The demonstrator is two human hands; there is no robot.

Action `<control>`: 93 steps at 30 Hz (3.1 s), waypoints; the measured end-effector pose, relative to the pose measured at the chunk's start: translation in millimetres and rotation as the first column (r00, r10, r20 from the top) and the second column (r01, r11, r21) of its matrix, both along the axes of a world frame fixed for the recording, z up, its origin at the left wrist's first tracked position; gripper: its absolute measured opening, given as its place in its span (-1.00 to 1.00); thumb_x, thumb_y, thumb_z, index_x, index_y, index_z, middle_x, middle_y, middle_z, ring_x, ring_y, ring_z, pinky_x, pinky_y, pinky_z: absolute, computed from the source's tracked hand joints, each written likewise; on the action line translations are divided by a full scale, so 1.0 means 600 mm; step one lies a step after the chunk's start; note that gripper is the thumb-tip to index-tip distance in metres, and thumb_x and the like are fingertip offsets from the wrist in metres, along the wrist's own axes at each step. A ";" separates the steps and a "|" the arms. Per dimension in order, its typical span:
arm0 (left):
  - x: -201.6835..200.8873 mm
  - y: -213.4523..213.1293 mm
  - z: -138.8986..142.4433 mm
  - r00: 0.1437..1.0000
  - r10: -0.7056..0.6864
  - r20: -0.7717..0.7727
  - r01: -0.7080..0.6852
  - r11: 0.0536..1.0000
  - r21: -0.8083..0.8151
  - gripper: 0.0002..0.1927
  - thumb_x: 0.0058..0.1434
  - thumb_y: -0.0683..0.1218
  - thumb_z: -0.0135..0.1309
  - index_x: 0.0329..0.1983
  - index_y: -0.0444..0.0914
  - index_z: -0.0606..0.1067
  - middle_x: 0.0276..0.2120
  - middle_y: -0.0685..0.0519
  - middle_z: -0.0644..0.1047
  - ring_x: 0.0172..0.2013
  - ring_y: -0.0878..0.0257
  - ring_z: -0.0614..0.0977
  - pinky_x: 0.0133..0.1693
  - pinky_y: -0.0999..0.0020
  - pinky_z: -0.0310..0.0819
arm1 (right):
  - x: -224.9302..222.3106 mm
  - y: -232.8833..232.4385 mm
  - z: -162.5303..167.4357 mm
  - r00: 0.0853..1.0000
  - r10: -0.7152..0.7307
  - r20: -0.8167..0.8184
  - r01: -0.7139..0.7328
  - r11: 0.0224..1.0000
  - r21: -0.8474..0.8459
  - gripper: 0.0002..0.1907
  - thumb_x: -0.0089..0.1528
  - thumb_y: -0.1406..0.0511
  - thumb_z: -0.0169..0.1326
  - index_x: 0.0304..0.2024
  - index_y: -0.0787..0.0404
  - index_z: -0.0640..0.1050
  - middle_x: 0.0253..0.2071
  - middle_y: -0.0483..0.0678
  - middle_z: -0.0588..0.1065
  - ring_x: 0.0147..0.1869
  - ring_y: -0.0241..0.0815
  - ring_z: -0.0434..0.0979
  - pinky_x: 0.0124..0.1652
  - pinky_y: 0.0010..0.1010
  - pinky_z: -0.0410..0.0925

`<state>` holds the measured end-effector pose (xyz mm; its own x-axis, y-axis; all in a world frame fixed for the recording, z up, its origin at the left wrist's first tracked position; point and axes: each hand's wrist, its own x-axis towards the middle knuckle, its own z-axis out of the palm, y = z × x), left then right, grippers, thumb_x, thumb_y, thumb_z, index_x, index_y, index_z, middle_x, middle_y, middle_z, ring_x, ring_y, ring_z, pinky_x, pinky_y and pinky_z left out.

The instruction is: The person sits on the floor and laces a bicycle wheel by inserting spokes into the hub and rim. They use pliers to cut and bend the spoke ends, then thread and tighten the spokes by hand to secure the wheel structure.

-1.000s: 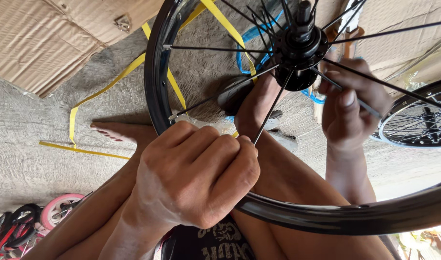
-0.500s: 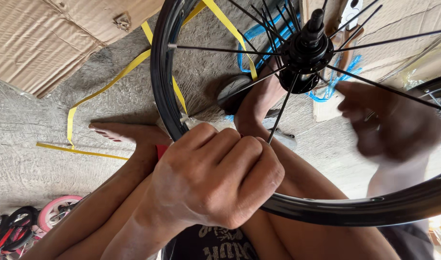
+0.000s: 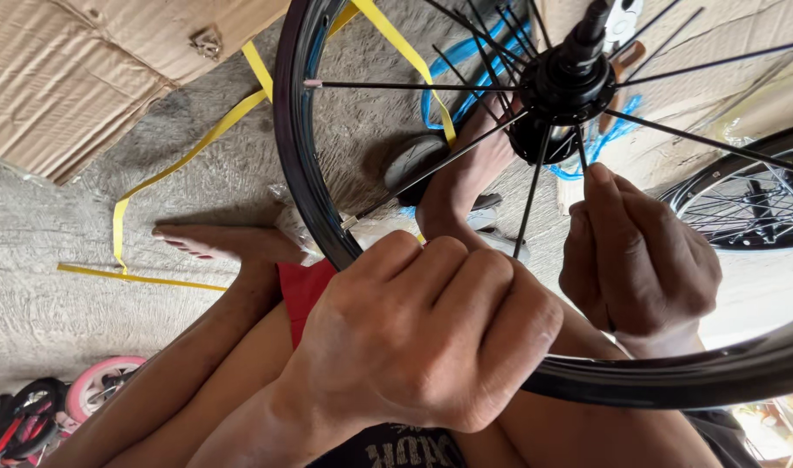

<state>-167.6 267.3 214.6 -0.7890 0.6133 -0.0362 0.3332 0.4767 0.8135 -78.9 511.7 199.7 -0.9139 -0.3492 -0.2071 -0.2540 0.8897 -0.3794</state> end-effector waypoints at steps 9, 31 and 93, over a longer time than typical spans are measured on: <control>-0.004 -0.003 -0.017 1.000 -0.019 -0.001 0.019 1.000 0.023 -0.91 0.31 -0.19 0.13 -0.31 -0.25 0.46 -0.48 0.10 0.44 -0.51 0.34 0.44 -0.41 0.39 0.19 | 0.013 0.123 -0.171 0.607 0.019 0.794 0.784 -0.173 -0.596 -0.76 0.50 0.37 -0.04 0.07 0.36 0.60 -0.39 0.10 0.58 -0.46 -0.22 0.65 -0.27 -0.35 0.62; -0.049 0.020 -0.015 0.998 0.054 0.031 -0.058 0.990 0.127 -0.91 0.26 -0.23 0.15 -0.29 -0.37 0.48 -0.53 0.07 0.47 -0.52 0.27 0.57 -0.49 0.35 0.33 | 0.005 0.069 -0.190 0.909 -0.167 -0.382 0.095 0.975 -0.199 -0.71 0.36 0.21 0.20 0.13 -0.14 0.55 -0.24 -0.06 0.33 -0.03 0.01 0.34 0.41 0.38 -0.19; 0.043 0.064 0.017 0.996 0.009 -0.093 -0.011 1.000 -0.027 -0.93 0.36 -0.24 0.08 -0.24 -0.28 0.43 -0.43 0.08 0.45 -0.47 0.29 0.48 -0.40 0.37 0.30 | -0.082 0.136 0.019 0.850 -0.364 0.382 0.461 0.863 -0.204 -0.88 0.27 0.30 0.24 -0.19 0.23 0.62 -0.25 0.00 0.56 -0.23 -0.14 0.56 -0.24 -0.33 0.40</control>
<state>-141.8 305.5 224.6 -0.7959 0.6051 0.0206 0.4015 0.5020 0.7660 -128.0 593.0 210.8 -0.8846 -0.0417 -0.4645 0.2917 0.7277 -0.6208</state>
